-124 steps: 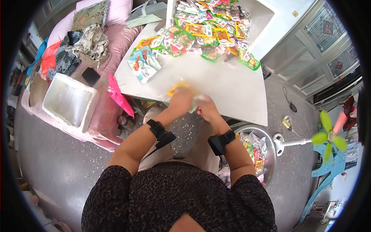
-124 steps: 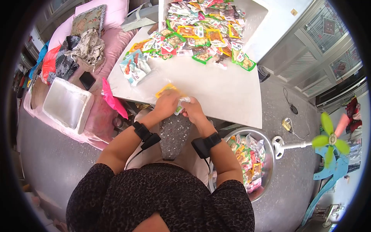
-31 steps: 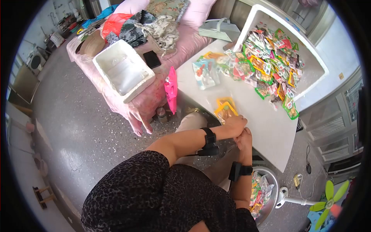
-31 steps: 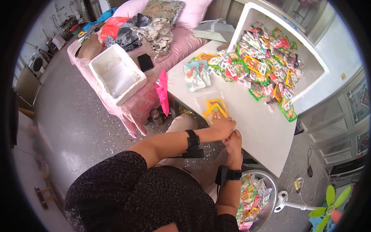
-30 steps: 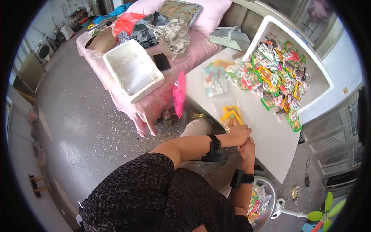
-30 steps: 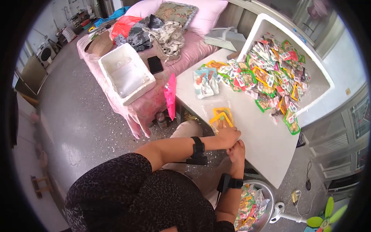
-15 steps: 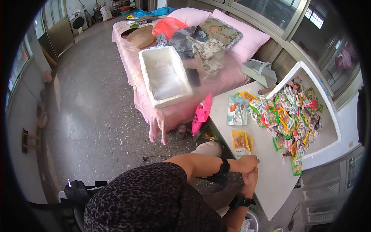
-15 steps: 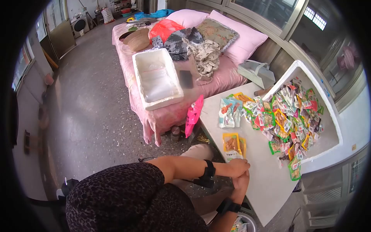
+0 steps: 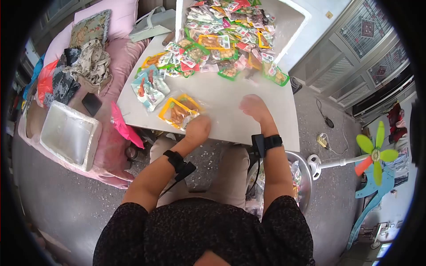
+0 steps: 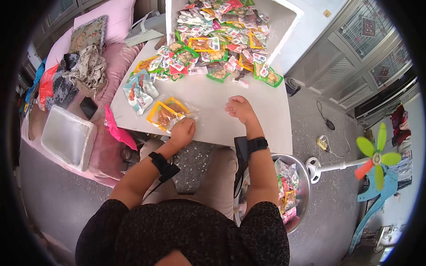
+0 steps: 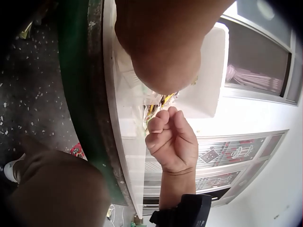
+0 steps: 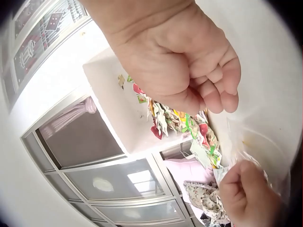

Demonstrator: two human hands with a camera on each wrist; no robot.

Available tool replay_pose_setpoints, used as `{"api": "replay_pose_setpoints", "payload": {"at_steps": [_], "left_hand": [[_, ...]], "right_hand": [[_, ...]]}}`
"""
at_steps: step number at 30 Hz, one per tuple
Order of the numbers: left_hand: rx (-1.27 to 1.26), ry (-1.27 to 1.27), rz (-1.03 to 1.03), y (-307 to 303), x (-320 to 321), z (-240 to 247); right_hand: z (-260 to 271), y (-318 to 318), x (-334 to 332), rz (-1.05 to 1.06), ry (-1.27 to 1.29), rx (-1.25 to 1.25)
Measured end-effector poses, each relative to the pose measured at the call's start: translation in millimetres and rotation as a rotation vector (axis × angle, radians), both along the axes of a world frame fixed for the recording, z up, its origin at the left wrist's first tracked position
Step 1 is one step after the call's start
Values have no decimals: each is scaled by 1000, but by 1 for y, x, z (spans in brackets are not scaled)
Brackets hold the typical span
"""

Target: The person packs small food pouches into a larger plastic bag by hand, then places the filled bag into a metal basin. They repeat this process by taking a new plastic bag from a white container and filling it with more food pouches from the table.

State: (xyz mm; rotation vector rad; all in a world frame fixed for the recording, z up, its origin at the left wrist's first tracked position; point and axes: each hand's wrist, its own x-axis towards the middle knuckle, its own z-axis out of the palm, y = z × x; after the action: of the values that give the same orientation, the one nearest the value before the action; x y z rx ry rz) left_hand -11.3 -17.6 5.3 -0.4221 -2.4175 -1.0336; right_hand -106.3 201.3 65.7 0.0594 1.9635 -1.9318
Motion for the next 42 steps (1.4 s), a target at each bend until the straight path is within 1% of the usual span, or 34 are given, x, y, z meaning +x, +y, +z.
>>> {"api": "replay_pose_setpoints", "payload": {"at_steps": [1,4,7,10,13,16,17,19,22,25,27,29,31,34,37,38,40,41,42], "left_hand": [[-16,5,5,0,-2,-3],[-8,17,15,2,-5,-3],[-2,6,0,2,-4,0],[-9,3,-15,1,-5,1],[-38,-7,-30,-2,-6,0],[-47,-20,-40,-2,-5,1],[-44,-23,-42,-2,-6,1],[-39,-28,-56,-3,-7,2],[-8,2,-59,-2,-8,2],[10,20,-66,-1,-8,3],[10,26,-67,-2,-7,5],[7,40,-61,-2,-6,6],[-27,10,-49,-2,-5,5],[-34,-13,-26,-2,-5,1],[8,-87,0,0,-4,1],[27,-125,11,1,-4,2],[17,-102,12,2,-7,1],[10,-99,19,1,-5,0],[13,-112,32,1,-4,2]], "right_hand": [[-5,8,-16,-50,41,-24],[-21,22,-69,-246,119,149],[-40,38,-124,-281,284,501],[-42,31,-153,-501,809,1011],[-33,17,-175,-484,1028,853],[-48,11,-211,-425,891,1186],[-54,11,-220,-423,863,1263],[-49,3,-222,-417,803,1414],[-46,0,-224,-308,663,1418],[-57,7,-230,-333,789,1328],[-64,10,-230,-335,849,1171],[-65,14,-225,-332,942,1118],[-34,6,-180,-320,1071,1168],[-9,3,-135,-329,1060,721],[8,6,-94,-442,961,428],[14,6,-81,-446,966,393],[22,2,-47,-447,951,317],[27,-2,-28,-371,803,215],[20,-2,-19,-289,664,182]]}}
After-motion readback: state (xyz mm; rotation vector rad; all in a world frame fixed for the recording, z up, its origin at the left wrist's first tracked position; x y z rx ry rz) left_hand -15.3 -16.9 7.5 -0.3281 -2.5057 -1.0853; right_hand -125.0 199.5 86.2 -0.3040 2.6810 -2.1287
